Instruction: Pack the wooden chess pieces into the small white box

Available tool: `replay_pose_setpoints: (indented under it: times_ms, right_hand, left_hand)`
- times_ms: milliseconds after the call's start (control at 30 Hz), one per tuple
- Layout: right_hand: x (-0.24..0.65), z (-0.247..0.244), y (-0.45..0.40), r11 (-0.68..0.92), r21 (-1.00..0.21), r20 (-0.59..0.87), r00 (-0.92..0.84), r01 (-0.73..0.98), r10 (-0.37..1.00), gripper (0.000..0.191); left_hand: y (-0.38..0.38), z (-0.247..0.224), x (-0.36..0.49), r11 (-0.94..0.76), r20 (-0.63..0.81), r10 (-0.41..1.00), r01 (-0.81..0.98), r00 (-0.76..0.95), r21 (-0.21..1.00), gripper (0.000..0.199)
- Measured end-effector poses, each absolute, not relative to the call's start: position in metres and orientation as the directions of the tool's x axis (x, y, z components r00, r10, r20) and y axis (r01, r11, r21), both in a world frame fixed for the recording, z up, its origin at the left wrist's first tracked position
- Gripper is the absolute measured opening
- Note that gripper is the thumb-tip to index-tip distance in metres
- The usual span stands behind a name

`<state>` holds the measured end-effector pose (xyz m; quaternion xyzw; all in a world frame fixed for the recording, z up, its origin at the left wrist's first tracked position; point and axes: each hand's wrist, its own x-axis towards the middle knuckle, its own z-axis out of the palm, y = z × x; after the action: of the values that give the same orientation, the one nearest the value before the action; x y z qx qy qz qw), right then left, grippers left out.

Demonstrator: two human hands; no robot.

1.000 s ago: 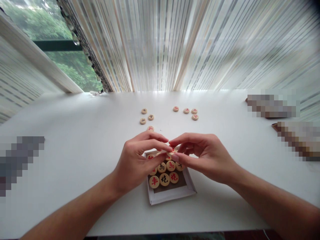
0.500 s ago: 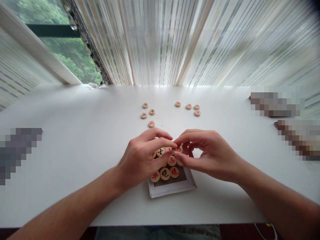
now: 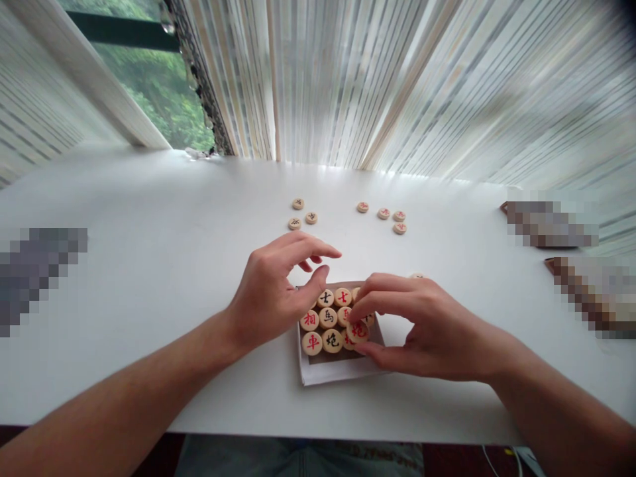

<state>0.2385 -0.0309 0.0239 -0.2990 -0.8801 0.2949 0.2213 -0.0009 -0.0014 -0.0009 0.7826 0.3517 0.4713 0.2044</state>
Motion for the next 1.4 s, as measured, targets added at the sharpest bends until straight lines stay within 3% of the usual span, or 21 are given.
replay_pose_setpoints:
  times_ms: [233,533,933,1067,1233,1400]
  right_hand:
    - [0.237,0.024,-0.029,0.664,-0.656,0.159,-0.795,0.359,0.586,0.016]
    - [0.237,0.021,-0.031,0.712,-0.568,0.119,-0.815,0.413,0.567,0.007]
    - [0.237,0.020,-0.031,0.715,-0.572,0.123,-0.819,0.402,0.560,0.011]
    - [0.239,0.021,-0.030,0.724,-0.584,0.197,-0.801,0.366,0.565,0.009]
    - [0.243,0.019,-0.019,0.703,-0.582,0.390,-0.618,0.409,0.682,0.012]
    - [0.252,0.004,0.000,0.486,-0.658,0.475,-0.185,0.575,0.861,0.037]
  left_hand:
    - [-0.002,0.000,0.000,-0.680,0.603,0.733,0.345,0.315,0.647,0.021]
    - [-0.001,-0.001,0.000,-0.683,0.600,0.730,0.348,0.326,0.642,0.021]
    - [-0.001,-0.001,0.000,-0.681,0.597,0.732,0.357,0.329,0.639,0.021]
    - [0.000,-0.001,0.000,-0.679,0.597,0.734,0.354,0.322,0.643,0.020]
    - [0.010,-0.005,-0.007,-0.650,0.587,0.758,0.395,0.285,0.649,0.018]
    - [0.024,-0.007,-0.016,-0.591,0.576,0.797,0.432,0.181,0.682,0.014]
